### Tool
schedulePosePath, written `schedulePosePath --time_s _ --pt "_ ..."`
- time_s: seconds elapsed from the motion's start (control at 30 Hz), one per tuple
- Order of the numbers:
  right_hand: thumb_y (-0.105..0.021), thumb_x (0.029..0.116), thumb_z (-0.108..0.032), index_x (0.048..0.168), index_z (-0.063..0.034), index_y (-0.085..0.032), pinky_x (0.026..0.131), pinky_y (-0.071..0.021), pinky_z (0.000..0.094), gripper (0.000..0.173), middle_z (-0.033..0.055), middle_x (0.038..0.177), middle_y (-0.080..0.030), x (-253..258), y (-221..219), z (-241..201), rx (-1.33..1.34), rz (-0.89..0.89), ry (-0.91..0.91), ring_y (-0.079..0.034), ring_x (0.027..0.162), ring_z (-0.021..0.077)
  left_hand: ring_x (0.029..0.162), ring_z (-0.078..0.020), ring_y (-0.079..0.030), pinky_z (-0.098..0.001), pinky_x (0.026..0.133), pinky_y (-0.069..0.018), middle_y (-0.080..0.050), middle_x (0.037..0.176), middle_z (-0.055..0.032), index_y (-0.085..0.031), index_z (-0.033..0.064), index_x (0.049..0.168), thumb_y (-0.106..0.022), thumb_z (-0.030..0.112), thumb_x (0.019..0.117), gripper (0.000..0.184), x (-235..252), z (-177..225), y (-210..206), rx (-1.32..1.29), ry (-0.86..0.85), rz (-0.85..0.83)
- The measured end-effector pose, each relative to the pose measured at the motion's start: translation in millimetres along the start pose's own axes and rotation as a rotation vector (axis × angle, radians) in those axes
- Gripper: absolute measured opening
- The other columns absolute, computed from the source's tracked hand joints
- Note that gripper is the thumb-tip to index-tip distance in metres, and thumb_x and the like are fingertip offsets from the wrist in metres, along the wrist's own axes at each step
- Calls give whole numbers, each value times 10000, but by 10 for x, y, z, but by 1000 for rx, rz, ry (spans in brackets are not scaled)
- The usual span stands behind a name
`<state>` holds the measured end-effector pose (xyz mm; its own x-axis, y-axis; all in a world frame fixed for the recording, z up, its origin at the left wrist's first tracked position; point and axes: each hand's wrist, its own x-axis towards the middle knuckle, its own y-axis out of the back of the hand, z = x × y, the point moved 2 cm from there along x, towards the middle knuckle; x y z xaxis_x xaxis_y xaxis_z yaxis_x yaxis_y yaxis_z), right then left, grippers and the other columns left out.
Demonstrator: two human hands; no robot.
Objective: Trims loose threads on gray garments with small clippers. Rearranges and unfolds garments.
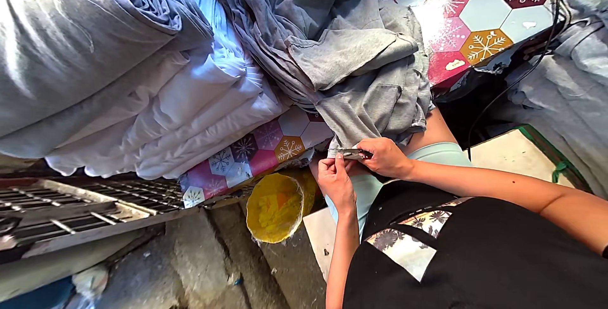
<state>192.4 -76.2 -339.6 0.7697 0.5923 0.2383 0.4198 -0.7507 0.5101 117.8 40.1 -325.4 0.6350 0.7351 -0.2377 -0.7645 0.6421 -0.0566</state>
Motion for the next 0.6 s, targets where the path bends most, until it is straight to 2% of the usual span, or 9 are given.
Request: schedulePosePath --time_s 0.07,0.13,0.17,0.23,0.3,0.33,0.4,0.5,0.6 --pt "-679 906 -41 890 28 -713 631 -524 418 79 126 749 -671 46 53 10 95 -65 -133 -643 676 223 643 -168 -734 -331 657 -651 -692 707 -75 -525 -27 978 -554 -97 979 76 12 -17 7 -8 -9 -5" --pt "-699 972 -142 926 -1 -712 638 -500 377 150 91 726 -643 90 106 16 150 -137 -276 -602 656 171 645 -174 -734 -336 657 -653 -688 726 -78 -480 -19 1042 -560 -113 967 145 18 -55 6 -14 -40 -9" --pt "-726 965 -202 932 -15 -717 644 -503 369 189 76 736 -648 94 113 19 149 -150 -291 -603 662 156 644 -171 -732 -337 655 -654 -680 735 -76 -446 -9 1072 -562 -121 962 195 25 -70 6 -14 -62 -7" --pt "-759 927 -216 940 -9 -732 702 -543 439 209 104 813 -697 81 100 4 91 -164 -229 -663 739 211 655 -157 -720 -341 660 -651 -651 756 -51 -396 27 1098 -554 -124 958 260 43 -99 24 2 -113 -27" --pt "-725 909 -111 925 11 -731 700 -548 502 123 144 814 -706 86 96 -4 30 -170 -183 -691 758 281 707 -132 -718 -339 706 -654 -647 808 -34 -467 1 1053 -526 -123 957 168 57 -137 52 46 -209 -85" --pt "-714 916 -92 919 8 -727 686 -536 495 102 140 780 -693 107 105 -2 35 -192 -205 -679 737 276 732 -98 -713 -312 729 -648 -657 809 -18 -542 -20 990 -509 -120 953 111 72 -153 75 105 -281 -118" --pt "-698 966 -132 922 -10 -719 700 -522 437 131 103 754 -673 166 131 6 82 -299 -306 -649 720 215 783 -63 -689 -248 775 -603 -688 802 -43 -669 -59 869 -492 -132 919 197 106 -164 127 320 -445 -179" --pt "-647 1021 -172 891 -25 -695 681 -490 328 203 37 726 -644 236 151 16 186 -436 -443 -590 672 106 874 -164 -674 -277 827 -554 -696 841 -121 -741 11 758 -520 -146 861 290 116 -156 128 630 -607 -208" --pt "-634 1030 -182 873 -32 -685 655 -466 317 223 18 704 -630 234 205 -19 191 -472 -467 -564 642 91 948 -243 -690 -325 857 -570 -691 961 -189 -749 4 813 -534 -149 865 269 111 -138 118 754 -618 -241"
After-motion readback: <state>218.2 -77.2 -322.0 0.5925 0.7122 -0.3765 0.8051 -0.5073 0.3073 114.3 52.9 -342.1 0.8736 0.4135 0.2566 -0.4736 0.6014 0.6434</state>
